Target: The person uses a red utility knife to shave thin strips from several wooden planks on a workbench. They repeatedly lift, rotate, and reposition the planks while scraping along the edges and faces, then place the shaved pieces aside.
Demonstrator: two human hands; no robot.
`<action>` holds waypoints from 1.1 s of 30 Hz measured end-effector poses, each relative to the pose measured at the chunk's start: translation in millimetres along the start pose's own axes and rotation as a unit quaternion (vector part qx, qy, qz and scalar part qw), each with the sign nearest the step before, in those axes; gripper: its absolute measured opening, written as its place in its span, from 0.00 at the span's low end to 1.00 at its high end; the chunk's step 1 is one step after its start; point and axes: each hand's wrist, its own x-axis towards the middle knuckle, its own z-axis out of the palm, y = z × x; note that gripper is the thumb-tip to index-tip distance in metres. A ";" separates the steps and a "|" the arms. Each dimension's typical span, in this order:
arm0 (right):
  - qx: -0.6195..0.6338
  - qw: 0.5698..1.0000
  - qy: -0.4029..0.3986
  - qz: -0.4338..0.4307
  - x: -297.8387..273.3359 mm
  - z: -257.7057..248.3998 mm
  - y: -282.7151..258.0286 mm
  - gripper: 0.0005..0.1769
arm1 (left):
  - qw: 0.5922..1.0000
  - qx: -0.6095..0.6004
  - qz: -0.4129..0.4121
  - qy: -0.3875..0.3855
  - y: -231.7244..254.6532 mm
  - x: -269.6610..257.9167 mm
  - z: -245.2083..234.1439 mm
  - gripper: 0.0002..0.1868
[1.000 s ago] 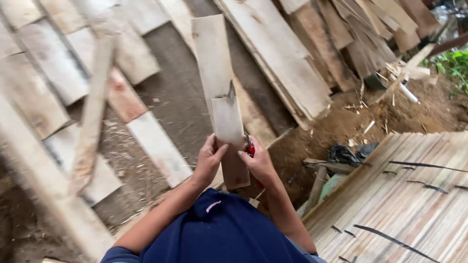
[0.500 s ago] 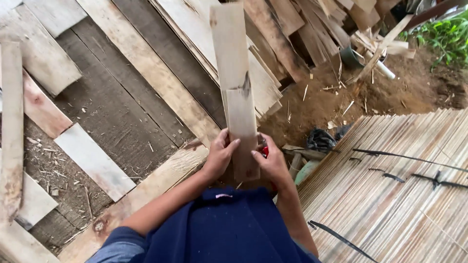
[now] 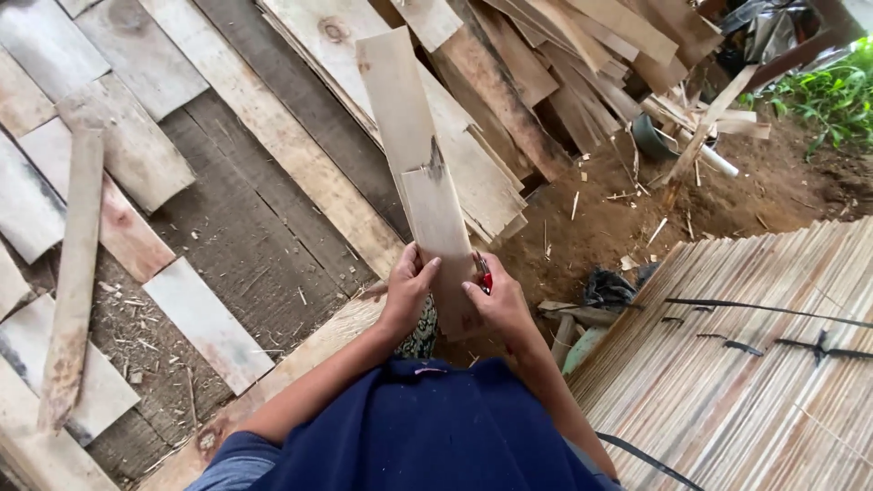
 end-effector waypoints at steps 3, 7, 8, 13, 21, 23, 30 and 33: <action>-0.016 1.000 0.024 0.001 3.0 -13.6 -7.4 0.32 | 0.999 0.031 0.006 -0.007 -5.7 14.7 13.7 0.32; -0.036 0.999 0.029 0.007 28.7 -35.5 -5.5 0.32 | 0.997 0.068 0.022 -0.013 10.9 34.2 36.6 0.36; -0.042 0.999 0.035 0.005 38.4 -38.5 -2.7 0.32 | 0.997 0.078 0.023 -0.008 12.5 41.6 40.7 0.36; -0.055 0.998 0.035 -0.004 79.3 -67.5 -26.9 0.32 | 0.995 0.088 0.034 0.011 1.6 92.4 54.8 0.38; -0.079 0.975 0.164 -0.125 154.2 -136.3 -73.4 0.23 | 0.974 0.205 0.032 0.095 -14.6 153.0 39.5 0.30; -0.132 0.963 0.203 -0.121 194.0 -145.5 -49.5 0.28 | 0.961 0.237 0.035 0.136 -19.3 156.1 35.0 0.32; -0.277 0.959 0.036 -0.051 276.9 -81.5 -1.7 0.21 | 0.939 0.275 0.009 0.204 -25.6 161.6 26.1 0.36; -0.320 0.946 -0.005 -0.053 288.4 -64.6 -0.8 0.21 | 0.938 0.268 -0.020 0.220 -37.0 166.0 20.9 0.35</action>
